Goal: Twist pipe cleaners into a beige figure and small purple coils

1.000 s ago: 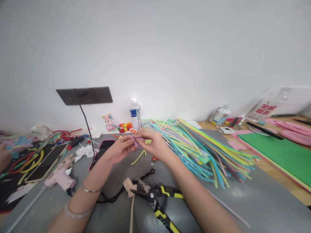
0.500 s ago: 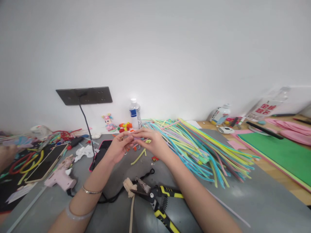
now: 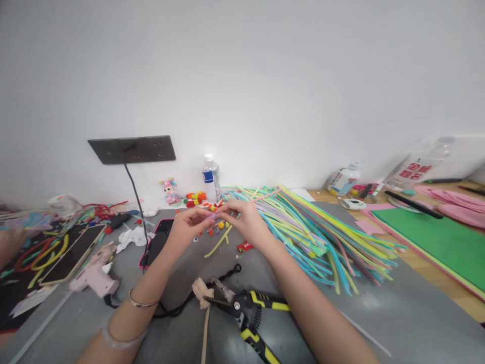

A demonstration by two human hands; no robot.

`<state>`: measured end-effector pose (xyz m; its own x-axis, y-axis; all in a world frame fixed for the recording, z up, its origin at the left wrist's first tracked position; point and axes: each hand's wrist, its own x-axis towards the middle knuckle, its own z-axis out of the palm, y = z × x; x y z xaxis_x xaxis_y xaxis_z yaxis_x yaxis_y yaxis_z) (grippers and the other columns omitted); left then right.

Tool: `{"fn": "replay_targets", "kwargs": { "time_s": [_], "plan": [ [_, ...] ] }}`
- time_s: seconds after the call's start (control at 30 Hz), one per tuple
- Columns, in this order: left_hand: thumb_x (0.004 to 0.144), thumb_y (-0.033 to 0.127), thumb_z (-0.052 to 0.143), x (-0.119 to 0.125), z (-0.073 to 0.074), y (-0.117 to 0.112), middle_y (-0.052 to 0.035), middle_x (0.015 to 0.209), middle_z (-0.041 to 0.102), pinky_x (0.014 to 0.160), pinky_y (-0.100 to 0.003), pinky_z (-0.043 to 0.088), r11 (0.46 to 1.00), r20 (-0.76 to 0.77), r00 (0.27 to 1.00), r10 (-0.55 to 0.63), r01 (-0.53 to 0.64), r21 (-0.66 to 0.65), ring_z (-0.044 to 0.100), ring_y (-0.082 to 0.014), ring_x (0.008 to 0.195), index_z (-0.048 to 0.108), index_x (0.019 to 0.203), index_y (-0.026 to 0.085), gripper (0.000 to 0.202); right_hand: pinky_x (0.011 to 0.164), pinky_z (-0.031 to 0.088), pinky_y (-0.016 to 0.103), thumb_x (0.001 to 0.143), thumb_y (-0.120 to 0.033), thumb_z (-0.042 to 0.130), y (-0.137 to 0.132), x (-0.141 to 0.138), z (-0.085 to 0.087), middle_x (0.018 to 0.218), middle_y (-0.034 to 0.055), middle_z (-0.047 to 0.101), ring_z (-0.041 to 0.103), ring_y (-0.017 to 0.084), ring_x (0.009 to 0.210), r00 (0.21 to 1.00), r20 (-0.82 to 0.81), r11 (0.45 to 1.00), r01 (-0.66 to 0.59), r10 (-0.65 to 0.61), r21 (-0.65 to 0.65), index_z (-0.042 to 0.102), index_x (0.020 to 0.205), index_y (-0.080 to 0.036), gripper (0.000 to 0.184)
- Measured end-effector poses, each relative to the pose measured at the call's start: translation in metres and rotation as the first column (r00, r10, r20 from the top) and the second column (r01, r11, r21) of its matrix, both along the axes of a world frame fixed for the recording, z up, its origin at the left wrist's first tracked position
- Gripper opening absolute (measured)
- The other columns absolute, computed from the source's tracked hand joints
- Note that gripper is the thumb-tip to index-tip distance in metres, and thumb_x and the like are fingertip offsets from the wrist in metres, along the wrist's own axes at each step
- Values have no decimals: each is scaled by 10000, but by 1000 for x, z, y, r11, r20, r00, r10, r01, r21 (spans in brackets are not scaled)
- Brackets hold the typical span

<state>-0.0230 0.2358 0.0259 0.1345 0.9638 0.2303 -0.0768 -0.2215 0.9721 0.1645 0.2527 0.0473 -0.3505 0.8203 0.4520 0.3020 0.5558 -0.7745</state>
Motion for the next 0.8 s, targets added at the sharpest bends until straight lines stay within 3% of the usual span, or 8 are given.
{"fn": "replay_targets", "kwargs": {
  "time_s": [0.23,0.4,0.53,0.8],
  "plan": [
    [693,273,754,9,4,-5,20,609,634,553,-233,484,980,-87,984,153,-140,139,594,-123,549,648,640,177,153,580,513,308,747,-503,763,2,-7,-13,704,52,748,668,197,613,985,-159,984,40,-68,-173,720,750,-184,321],
    [718,223,685,14,2,-8,63,550,515,515,-209,418,959,-110,964,241,-219,183,502,-94,498,534,601,193,193,621,512,326,793,-470,724,0,-11,-18,762,61,751,660,202,661,979,-165,990,107,-122,-93,734,777,-193,278],
    [727,208,664,17,3,-12,58,567,514,541,-215,425,945,-122,953,276,-246,217,498,-97,516,524,595,195,193,596,480,313,827,-394,694,-2,-13,-19,726,51,727,626,189,639,979,-116,985,170,-169,-8,720,751,-193,216],
    [758,236,671,16,4,-12,53,559,522,524,-211,428,955,-96,965,244,-221,200,497,-95,503,570,613,189,182,628,490,312,855,-277,640,-4,-14,-15,812,66,747,661,202,705,985,-73,985,160,-156,58,721,808,-194,125]
  ]
}}
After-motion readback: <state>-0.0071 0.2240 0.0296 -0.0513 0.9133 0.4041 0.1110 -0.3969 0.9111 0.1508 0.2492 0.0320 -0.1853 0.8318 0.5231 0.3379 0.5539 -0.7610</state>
